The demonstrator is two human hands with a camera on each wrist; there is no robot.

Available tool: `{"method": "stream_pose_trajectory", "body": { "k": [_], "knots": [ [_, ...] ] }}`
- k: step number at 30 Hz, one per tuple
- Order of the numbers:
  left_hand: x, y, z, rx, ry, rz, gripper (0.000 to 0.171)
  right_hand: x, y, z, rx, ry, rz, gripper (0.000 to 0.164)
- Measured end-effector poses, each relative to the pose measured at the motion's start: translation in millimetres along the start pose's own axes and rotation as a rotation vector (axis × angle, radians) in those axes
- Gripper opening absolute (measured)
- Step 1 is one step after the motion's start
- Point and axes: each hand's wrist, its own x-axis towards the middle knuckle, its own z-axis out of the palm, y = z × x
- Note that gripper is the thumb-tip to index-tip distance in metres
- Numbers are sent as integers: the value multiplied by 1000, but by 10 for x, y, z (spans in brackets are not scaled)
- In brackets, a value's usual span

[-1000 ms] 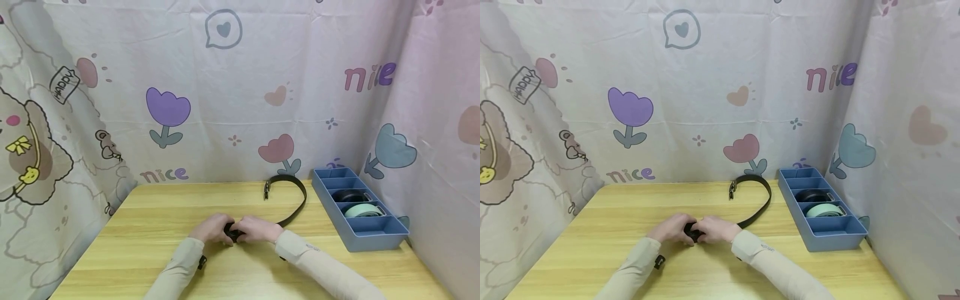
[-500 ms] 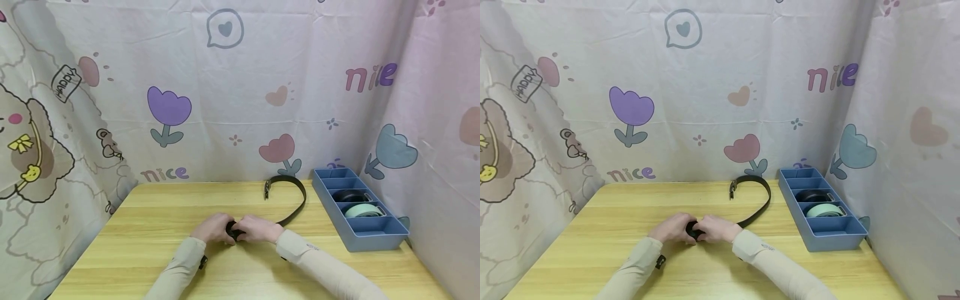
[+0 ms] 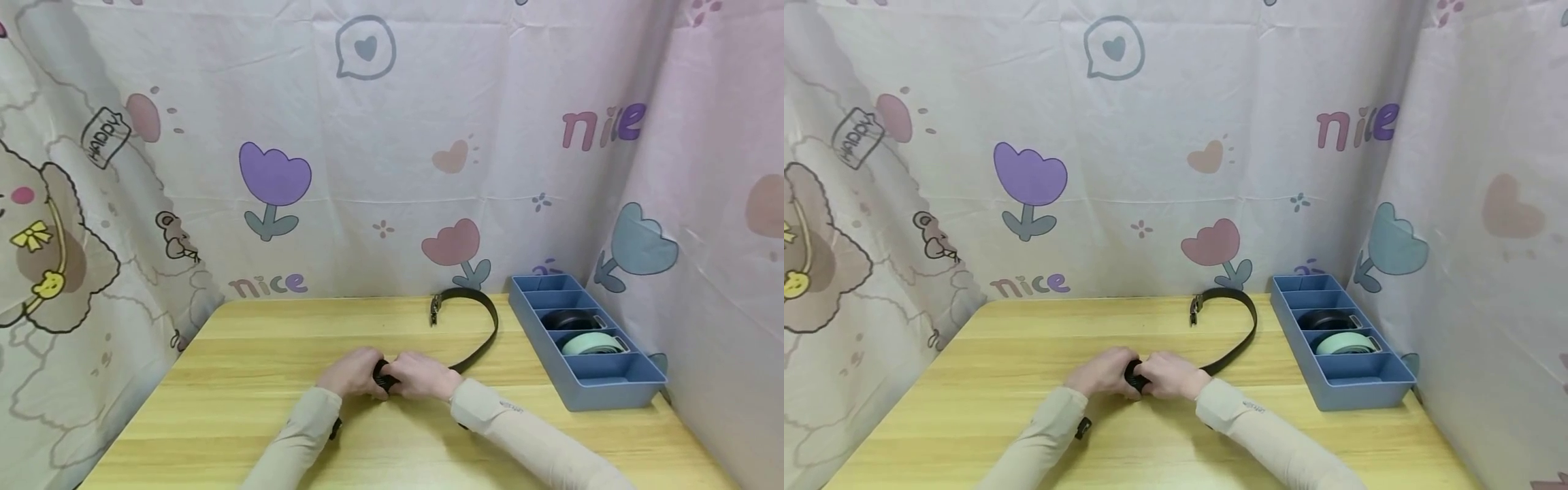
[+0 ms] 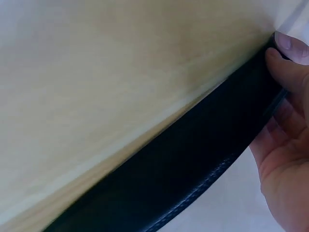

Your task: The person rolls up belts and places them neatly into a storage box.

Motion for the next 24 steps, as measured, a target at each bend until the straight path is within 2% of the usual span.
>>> {"method": "stream_pose_trajectory", "body": {
  "k": [2, 7, 10, 13, 17, 20, 24],
  "knots": [
    [-13, -26, -3, 16, -5, 16, 33, -7, 23, 8, 9, -12, 0, 13],
    [-53, -71, -45, 1, -56, 69, 44, -10, 66, 11, 11, -26, 9, 39],
    [-66, -57, -48, -17, -59, 64, 41, 15, 61, 9, -1, 3, -11, 32],
    [-61, -23, -24, -25, -23, 34, 36, 35, 54, 10, -14, 41, -24, 24],
    [-43, 4, 3, -25, 23, 24, 33, 35, 72, 16, -5, 76, -22, 24],
    [-39, -8, 0, -19, 5, 47, 29, 16, 104, 16, 46, 60, -27, 30],
    [-51, -34, -21, 1, -38, 66, 37, -8, 125, 1, 129, 5, -31, 33]
  ]
}}
